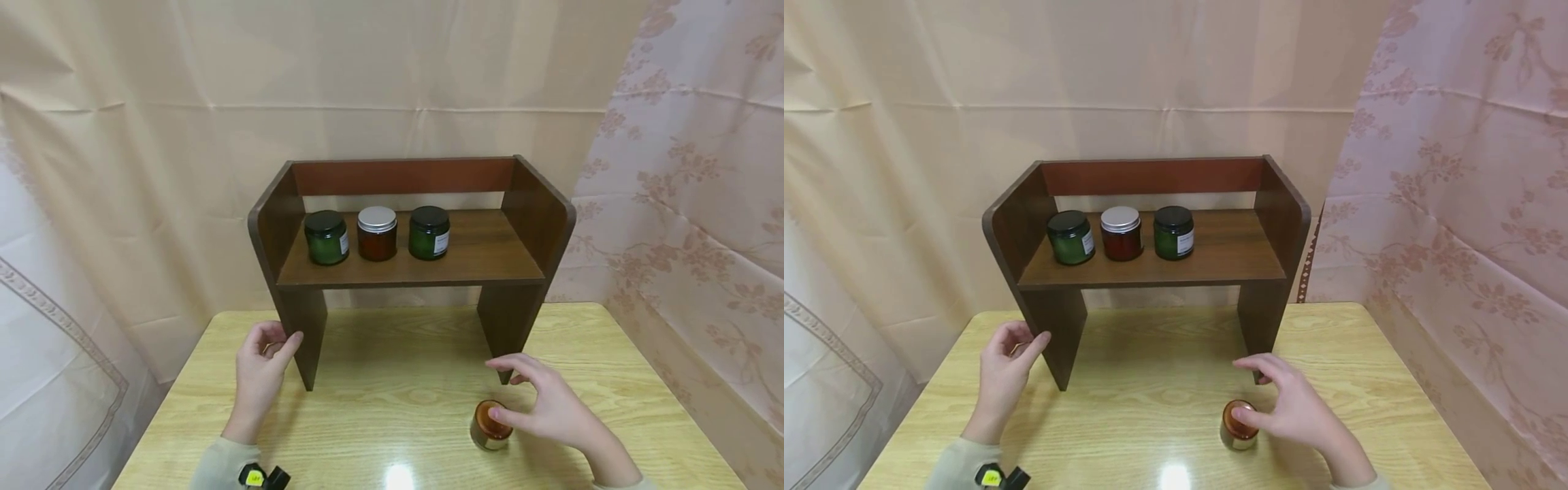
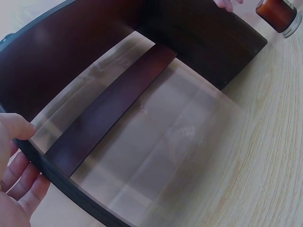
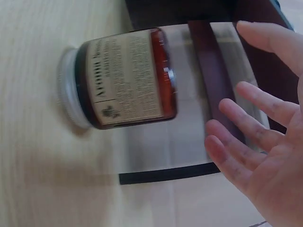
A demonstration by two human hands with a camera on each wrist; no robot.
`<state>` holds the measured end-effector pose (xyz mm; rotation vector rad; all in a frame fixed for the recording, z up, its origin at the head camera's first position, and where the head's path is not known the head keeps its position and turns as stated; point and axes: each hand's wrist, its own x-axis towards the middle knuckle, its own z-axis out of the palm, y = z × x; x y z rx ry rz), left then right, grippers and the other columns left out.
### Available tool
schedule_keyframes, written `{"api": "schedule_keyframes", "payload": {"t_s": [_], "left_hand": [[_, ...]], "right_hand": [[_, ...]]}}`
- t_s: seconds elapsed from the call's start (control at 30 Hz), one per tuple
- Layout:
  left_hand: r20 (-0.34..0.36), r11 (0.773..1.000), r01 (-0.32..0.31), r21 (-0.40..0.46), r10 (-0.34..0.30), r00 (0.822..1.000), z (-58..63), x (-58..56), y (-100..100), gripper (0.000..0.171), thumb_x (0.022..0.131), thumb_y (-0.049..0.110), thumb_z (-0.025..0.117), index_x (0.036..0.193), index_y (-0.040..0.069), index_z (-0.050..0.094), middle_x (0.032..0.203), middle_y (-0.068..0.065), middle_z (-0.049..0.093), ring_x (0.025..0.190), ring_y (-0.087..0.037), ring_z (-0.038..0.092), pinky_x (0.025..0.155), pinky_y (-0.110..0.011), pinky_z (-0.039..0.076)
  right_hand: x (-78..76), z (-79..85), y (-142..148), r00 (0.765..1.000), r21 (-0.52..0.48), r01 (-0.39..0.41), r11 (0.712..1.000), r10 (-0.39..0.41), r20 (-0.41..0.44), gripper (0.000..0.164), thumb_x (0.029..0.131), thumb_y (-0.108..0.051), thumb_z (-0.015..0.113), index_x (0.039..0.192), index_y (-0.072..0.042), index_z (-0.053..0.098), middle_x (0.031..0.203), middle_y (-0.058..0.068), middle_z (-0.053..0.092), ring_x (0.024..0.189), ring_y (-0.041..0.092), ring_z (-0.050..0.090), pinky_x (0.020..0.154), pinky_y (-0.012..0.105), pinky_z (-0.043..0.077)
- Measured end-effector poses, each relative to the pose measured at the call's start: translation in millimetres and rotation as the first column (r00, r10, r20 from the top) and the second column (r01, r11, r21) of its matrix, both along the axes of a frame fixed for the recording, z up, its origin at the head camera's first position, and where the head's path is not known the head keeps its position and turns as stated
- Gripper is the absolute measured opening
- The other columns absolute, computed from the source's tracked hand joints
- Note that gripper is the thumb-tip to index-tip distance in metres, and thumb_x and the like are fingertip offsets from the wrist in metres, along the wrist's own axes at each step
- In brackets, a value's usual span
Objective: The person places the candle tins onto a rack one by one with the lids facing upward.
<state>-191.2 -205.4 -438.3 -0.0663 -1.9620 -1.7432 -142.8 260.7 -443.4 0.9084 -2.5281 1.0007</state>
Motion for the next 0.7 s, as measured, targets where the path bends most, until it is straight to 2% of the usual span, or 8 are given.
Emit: {"api": "schedule_keyframes", "payload": {"t_s": [0.17,0.4,0.53,0.7], "left_hand": [[0.027,1.0,-0.012,-0.002,0.012,1.0,5.2,2.2,2.5,0.028,0.087,0.001,0.078,0.107,-0.003,0.06,0.099,-0.009,0.059,0.093,-0.016,0.059,0.082,-0.017,0.054],[0.032,1.0,-0.016,-0.023,0.017,0.999,23.8,14.2,11.0,0.025,0.088,-0.001,0.076,0.104,-0.006,0.059,0.096,-0.01,0.058,0.09,-0.016,0.058,0.081,-0.017,0.054],[0.033,1.0,-0.016,-0.022,0.017,0.999,26.3,15.6,11.6,0.024,0.088,-0.001,0.076,0.104,-0.005,0.058,0.095,-0.009,0.058,0.09,-0.016,0.058,0.082,-0.018,0.054],[0.04,0.999,-0.024,-0.029,0.026,0.999,25.1,15.8,11.8,0.025,0.088,0.001,0.077,0.105,-0.005,0.058,0.096,-0.008,0.058,0.091,-0.015,0.058,0.082,-0.018,0.053]], "right_hand": [[0.8,-10.2,1.8,0.999,0.02,-0.014,1.0,0.013,0.046,0.07,0.078,-0.041,0.088,0.138,-0.027,0.055,0.132,-0.011,0.058,0.112,0.007,0.057,0.086,0.034,0.055],[-0.7,-19.8,2.0,0.997,0.024,-0.056,0.998,0.054,0.056,0.077,0.073,-0.044,0.091,0.138,-0.025,0.054,0.132,-0.011,0.058,0.113,0.009,0.058,0.083,0.034,0.056],[-2.8,-25.1,1.0,0.991,0.032,-0.093,0.995,0.089,0.099,0.079,0.071,-0.041,0.093,0.138,-0.026,0.055,0.132,-0.011,0.059,0.114,0.01,0.058,0.083,0.033,0.056],[-4.7,-29.8,4.5,0.98,0.036,-0.141,0.989,0.134,0.146,0.08,0.071,-0.04,0.093,0.139,-0.027,0.054,0.131,-0.01,0.059,0.115,0.018,0.06,0.085,0.035,0.056]]}}
